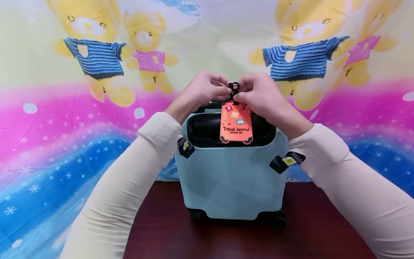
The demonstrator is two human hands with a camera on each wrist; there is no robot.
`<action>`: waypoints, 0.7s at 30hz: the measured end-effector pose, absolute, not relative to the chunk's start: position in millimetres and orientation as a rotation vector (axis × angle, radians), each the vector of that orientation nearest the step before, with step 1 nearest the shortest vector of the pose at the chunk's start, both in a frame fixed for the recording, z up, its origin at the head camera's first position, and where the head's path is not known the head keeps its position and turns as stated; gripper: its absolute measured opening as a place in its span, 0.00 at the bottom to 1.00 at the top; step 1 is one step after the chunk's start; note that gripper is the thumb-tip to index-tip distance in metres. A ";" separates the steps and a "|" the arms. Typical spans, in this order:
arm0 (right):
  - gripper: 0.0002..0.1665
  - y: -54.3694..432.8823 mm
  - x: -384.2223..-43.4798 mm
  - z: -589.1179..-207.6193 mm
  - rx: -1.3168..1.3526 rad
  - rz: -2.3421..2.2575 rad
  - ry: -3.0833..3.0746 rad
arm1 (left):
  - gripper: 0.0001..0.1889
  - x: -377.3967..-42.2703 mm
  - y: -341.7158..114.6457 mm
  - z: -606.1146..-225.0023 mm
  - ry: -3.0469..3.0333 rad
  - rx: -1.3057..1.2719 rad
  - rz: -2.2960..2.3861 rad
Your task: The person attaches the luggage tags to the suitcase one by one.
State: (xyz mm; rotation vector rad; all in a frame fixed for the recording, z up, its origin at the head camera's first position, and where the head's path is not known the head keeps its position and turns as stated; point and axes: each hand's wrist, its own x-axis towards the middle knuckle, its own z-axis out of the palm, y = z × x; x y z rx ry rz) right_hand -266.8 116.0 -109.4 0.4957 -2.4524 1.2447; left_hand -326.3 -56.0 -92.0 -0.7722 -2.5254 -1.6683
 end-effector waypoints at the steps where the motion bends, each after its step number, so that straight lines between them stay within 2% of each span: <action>1: 0.07 116.1 -267.1 -109.2 0.499 1.256 -2.452 | 0.10 -326.0 -55.9 -92.0 -2.525 -0.770 -1.664; 21: 0.09 127.7 -273.9 -106.9 0.512 1.295 -2.425 | 0.07 -325.3 -52.2 -92.1 -2.518 -0.731 -1.666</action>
